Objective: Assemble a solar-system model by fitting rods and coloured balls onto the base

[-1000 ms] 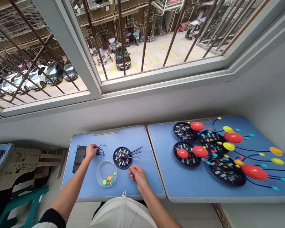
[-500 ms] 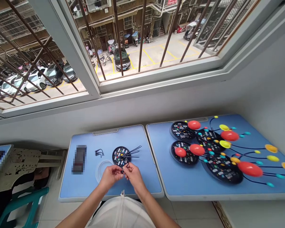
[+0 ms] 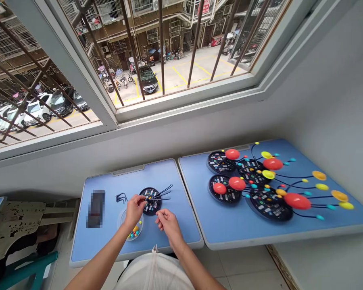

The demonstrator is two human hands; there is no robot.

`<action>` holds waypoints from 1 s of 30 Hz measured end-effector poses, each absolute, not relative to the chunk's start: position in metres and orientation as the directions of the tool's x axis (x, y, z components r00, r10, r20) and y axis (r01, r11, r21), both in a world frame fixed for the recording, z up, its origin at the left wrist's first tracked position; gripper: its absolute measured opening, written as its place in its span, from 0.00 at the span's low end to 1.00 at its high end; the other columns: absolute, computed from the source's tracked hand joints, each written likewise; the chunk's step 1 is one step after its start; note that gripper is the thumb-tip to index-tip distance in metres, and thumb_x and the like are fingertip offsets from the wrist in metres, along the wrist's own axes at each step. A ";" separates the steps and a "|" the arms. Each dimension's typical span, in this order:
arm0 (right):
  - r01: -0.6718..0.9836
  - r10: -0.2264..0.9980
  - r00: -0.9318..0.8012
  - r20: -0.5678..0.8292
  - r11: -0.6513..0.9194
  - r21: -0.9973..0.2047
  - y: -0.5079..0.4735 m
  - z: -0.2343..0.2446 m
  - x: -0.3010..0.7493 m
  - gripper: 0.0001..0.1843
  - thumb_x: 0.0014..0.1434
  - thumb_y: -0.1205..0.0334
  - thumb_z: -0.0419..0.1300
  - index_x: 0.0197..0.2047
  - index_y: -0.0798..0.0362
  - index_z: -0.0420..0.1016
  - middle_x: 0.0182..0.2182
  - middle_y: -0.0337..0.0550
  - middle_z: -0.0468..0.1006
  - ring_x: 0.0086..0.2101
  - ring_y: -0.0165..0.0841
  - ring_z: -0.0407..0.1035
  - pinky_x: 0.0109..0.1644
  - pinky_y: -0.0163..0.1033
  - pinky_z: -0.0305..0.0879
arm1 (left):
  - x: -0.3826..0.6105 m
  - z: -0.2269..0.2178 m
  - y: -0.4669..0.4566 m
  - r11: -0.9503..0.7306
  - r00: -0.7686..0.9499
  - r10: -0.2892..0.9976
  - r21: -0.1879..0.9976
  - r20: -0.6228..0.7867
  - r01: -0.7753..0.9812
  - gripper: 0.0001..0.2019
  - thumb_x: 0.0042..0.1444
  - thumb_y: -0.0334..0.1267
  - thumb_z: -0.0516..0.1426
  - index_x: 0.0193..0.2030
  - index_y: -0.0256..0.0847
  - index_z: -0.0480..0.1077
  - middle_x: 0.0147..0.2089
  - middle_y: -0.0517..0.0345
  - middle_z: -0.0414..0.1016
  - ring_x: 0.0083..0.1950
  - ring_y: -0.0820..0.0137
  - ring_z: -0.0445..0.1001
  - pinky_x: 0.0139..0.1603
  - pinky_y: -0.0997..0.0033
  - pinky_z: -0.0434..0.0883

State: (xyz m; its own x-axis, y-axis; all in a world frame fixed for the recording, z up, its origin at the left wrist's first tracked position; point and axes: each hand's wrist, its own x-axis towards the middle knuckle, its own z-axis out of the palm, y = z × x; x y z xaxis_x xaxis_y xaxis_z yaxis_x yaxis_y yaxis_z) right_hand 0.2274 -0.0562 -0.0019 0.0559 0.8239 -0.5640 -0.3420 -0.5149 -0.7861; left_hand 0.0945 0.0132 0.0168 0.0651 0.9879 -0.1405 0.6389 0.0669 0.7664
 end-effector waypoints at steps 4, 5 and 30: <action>-0.345 0.814 0.054 -0.578 -0.528 -0.776 -0.056 0.001 0.230 0.18 0.41 0.47 0.60 0.24 0.54 0.67 0.15 0.35 0.68 0.15 0.24 0.56 0.18 0.30 0.49 | 0.096 0.014 0.017 0.026 0.109 0.985 0.731 -0.137 0.682 0.08 0.46 0.24 0.55 0.30 0.38 0.72 0.28 0.60 0.69 0.31 0.73 0.67 0.36 0.72 0.64; -0.344 0.812 0.054 -0.582 -0.532 -0.774 -0.056 0.002 0.230 0.18 0.41 0.47 0.60 0.24 0.54 0.67 0.15 0.35 0.68 0.15 0.24 0.56 0.18 0.30 0.49 | 0.096 0.014 0.017 0.018 0.121 0.983 0.723 -0.139 0.691 0.08 0.46 0.24 0.54 0.30 0.38 0.72 0.28 0.59 0.69 0.31 0.73 0.67 0.36 0.72 0.64; -0.313 0.804 0.032 -0.594 -0.556 -0.770 -0.054 -0.004 0.226 0.16 0.43 0.49 0.59 0.25 0.55 0.67 0.16 0.34 0.68 0.15 0.23 0.56 0.19 0.30 0.49 | 0.089 -0.002 0.031 -0.196 0.387 0.888 0.561 -0.246 0.804 0.12 0.47 0.22 0.52 0.34 0.37 0.73 0.33 0.52 0.71 0.38 0.65 0.68 0.39 0.69 0.64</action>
State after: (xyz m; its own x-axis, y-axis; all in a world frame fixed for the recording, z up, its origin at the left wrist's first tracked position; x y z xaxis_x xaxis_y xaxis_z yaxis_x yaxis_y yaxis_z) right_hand 0.2258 -0.0538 -0.0041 0.0323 0.8041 -0.5937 -0.3135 -0.5559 -0.7699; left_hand 0.0895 0.0308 -0.0020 0.3874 0.8885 -0.2459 0.8044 -0.1955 0.5609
